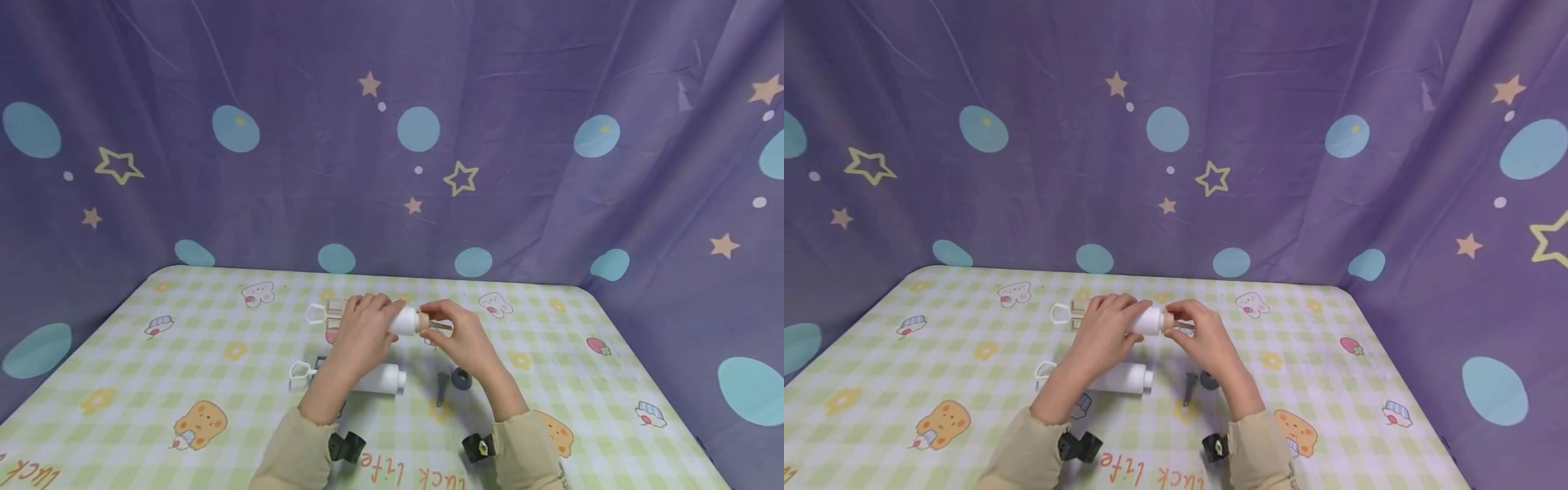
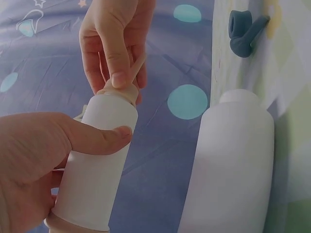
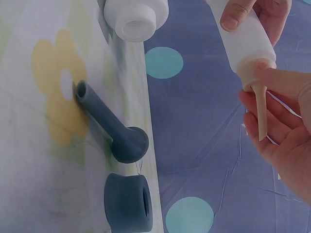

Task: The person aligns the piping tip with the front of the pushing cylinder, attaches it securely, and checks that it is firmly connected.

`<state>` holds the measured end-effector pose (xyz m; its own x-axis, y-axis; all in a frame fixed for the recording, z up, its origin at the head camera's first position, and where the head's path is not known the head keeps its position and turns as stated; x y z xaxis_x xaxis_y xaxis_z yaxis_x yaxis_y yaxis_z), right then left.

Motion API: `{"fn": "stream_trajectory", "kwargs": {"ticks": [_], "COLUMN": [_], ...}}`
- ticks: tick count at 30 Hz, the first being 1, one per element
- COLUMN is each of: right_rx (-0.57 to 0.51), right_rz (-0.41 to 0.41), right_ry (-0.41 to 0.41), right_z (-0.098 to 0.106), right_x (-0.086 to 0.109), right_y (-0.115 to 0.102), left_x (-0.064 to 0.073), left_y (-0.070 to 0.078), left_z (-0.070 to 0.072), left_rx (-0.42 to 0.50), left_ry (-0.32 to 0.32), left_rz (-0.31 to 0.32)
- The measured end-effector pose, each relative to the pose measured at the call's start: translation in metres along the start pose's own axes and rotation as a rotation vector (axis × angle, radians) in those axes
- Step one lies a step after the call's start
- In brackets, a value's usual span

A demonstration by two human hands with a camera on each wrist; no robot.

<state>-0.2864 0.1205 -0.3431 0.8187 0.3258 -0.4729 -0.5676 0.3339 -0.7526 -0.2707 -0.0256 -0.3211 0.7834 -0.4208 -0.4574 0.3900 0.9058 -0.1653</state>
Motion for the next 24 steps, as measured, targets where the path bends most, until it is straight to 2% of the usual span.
{"fn": "stream_trajectory", "kwargs": {"ticks": [6,18,24], "right_rx": [0.001,-0.008,-0.028], "right_rz": [-0.025,-0.021,-0.050], "right_ry": [-0.009,-0.027,-0.025], "right_z": [0.0013,0.0015,0.0001], "right_x": [-0.0003,-0.0002,-0.0002], "right_y": [0.0021,0.0035,0.0065], "left_x": [-0.0004,-0.0013,-0.0012], "left_y": [-0.0005,-0.0017,-0.0016], "left_z": [0.0009,0.0015,0.0024], "left_rx": [0.002,0.024,0.027], "left_ry": [0.027,0.057,0.063], "left_rz": [-0.008,-0.010,-0.009]}}
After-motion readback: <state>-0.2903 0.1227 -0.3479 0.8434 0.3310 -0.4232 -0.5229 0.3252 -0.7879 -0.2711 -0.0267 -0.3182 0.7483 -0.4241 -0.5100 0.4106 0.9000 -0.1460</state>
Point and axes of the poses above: each hand's wrist, its own x-axis away from the middle knuckle, its own z-axis out of the back of the hand, y = z × x, the point moved 6 cm from there along -x, towards the middle knuckle, and after that the axes turned 12 degrees about -x, right-handed, at the moved point
